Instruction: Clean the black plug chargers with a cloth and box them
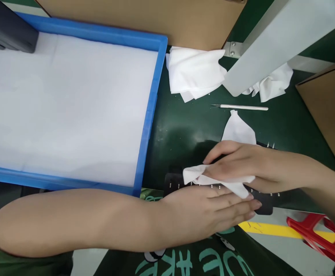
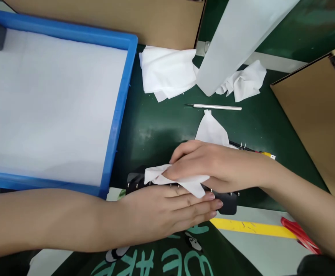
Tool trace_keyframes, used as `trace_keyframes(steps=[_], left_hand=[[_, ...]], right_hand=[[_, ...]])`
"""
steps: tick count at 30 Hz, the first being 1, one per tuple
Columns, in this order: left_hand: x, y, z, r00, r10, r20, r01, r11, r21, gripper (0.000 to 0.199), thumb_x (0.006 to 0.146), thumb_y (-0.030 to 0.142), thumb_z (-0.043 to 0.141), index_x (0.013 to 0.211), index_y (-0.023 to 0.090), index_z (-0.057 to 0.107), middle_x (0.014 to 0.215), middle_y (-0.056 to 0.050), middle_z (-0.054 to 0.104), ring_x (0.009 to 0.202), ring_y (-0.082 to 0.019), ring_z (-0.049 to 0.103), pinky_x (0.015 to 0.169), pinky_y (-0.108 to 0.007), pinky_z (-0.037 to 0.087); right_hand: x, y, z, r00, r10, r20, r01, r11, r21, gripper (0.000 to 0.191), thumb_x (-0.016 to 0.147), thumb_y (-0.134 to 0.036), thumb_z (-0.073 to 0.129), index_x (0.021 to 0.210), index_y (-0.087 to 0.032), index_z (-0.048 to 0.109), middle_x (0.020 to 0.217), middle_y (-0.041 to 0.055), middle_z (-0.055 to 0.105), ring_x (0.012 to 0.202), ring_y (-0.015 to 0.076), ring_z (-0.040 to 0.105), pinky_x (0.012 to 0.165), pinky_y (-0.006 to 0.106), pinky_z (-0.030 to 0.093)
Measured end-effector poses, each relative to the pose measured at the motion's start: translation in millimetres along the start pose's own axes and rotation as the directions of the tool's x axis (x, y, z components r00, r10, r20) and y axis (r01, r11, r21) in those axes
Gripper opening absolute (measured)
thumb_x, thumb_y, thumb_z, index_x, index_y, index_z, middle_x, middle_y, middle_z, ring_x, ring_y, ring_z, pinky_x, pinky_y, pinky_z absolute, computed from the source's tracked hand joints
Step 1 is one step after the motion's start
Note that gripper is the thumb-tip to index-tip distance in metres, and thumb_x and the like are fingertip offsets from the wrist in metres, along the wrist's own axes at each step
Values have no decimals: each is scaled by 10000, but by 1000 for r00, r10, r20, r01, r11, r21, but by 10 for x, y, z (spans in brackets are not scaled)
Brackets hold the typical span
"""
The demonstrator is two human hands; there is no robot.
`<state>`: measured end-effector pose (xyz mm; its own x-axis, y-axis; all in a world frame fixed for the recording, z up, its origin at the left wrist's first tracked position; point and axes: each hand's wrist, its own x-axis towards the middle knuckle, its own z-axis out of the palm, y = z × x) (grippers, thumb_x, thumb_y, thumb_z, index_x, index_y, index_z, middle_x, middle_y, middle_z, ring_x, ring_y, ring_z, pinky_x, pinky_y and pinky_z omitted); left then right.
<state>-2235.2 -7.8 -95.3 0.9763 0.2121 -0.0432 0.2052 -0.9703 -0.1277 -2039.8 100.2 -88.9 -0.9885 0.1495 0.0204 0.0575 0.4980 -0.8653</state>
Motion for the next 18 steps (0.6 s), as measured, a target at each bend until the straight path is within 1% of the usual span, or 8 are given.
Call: trace_keyframes(steps=[2,5,7,10,14,16,17,18], left_hand=[[4,9,25,997,-38,-63,34,997,-67,591,989,200,303,1566,318,341,1623,131,353,1496,-65,333,1205,-189,337],[2,38,68,989,-81,-122,67,991,-116,556,995,219,336,1535,336,398,1597,147,392,1493,-61,335,1227,-197,304],[-6,63,87,989,-93,-112,80,990,-119,549,1000,249,357,1538,354,380,1614,156,355,1516,-62,285,1260,-220,251],[-21,89,95,992,-94,-79,85,990,-114,567,996,293,407,1556,359,345,1636,154,310,1530,-70,252,1268,-226,236],[-32,82,91,997,-52,-48,46,991,-122,659,949,408,505,1575,332,316,1658,132,266,1548,-101,219,1276,-242,242],[-34,67,88,999,-33,-33,29,992,-127,723,917,441,550,1584,313,301,1667,118,247,1555,-115,206,1280,-247,239],[-34,58,84,999,-28,-31,24,992,-124,738,909,447,559,1585,308,300,1669,112,245,1557,-121,202,1282,-249,234],[-33,49,79,999,-23,-31,20,993,-115,737,909,450,557,1585,307,301,1669,109,246,1558,-126,199,1286,-253,225]], right_hand=[[-99,-13,-18,1000,21,-18,-21,999,-30,410,927,-107,488,1291,-202,653,1174,25,733,1189,172,611,928,215,548],[-226,-26,-35,999,37,-15,-38,997,-65,426,932,-108,485,1310,-223,642,1139,21,743,1175,173,635,956,222,549],[-302,-25,-33,999,44,-11,-44,998,-50,426,941,-105,481,1317,-229,638,1117,20,748,1161,173,652,985,232,548],[-448,-19,-47,997,72,-26,-72,997,-21,404,962,-143,515,1336,-243,631,1134,22,748,1151,171,664,960,234,571],[-678,-42,-157,995,95,-8,-95,995,-41,471,963,-61,446,1347,-265,628,1147,8,749,1193,135,650,906,205,582],[-680,-63,-195,992,81,-93,-83,996,-14,483,990,-86,401,1385,-285,597,1123,2,755,1161,142,669,898,246,589],[-624,-70,-191,976,78,-203,-81,997,-8,465,1003,-114,408,1391,-294,589,1121,-4,752,1125,140,682,883,257,590],[-527,-73,-168,941,76,-331,-87,996,-18,432,1006,-137,437,1379,-287,595,1127,-7,745,1086,131,690,872,255,587]])
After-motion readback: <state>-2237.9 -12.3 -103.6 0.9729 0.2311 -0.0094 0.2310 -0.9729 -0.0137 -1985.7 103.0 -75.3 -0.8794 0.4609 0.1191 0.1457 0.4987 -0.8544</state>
